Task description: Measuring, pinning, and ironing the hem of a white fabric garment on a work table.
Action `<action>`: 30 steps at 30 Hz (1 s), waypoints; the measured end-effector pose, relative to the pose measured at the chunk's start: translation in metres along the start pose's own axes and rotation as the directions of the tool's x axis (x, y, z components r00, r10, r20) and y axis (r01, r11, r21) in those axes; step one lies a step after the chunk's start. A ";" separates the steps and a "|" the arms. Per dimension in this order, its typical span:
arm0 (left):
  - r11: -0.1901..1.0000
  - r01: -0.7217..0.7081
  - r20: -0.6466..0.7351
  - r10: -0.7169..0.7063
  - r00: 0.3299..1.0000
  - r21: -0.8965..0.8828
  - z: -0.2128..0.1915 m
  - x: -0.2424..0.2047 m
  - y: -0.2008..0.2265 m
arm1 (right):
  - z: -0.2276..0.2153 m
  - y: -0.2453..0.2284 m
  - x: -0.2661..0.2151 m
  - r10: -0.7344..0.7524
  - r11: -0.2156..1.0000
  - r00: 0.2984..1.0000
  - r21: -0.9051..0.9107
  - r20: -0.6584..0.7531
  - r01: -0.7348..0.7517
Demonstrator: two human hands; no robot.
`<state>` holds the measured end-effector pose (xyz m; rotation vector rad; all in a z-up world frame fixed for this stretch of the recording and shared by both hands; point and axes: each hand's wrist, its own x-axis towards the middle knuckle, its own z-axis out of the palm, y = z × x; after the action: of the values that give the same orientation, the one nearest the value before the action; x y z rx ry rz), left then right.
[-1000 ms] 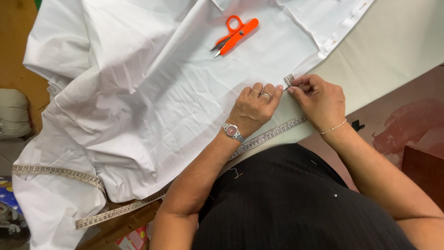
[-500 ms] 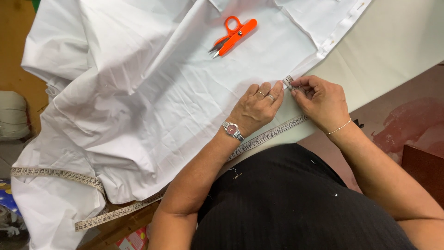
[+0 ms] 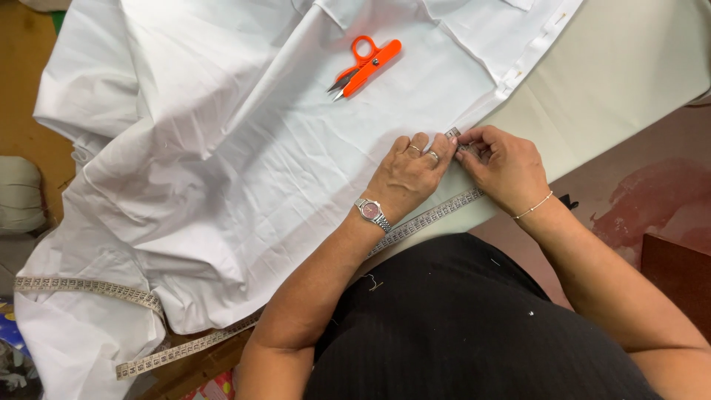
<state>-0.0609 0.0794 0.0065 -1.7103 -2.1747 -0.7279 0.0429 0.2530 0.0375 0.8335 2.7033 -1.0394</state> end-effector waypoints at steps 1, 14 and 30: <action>1.000 0.000 0.013 0.000 1.000 0.010 0.003 0.000 0.000 | -0.004 -0.004 0.000 -0.021 1.000 1.000 0.004 0.016 0.021; 1.000 0.008 0.129 -0.010 0.992 0.015 0.006 0.015 0.008 | -0.006 0.030 0.004 -0.483 0.738 0.859 -0.606 -0.168 0.296; 0.998 0.003 0.090 -0.008 0.996 0.059 0.028 0.013 0.011 | -0.036 0.079 0.031 -0.384 0.918 0.876 -0.222 -0.291 0.329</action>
<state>-0.0514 0.1075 -0.0079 -1.7398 -2.2377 -0.5925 0.0621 0.3389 0.0097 0.5242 3.2693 -0.7661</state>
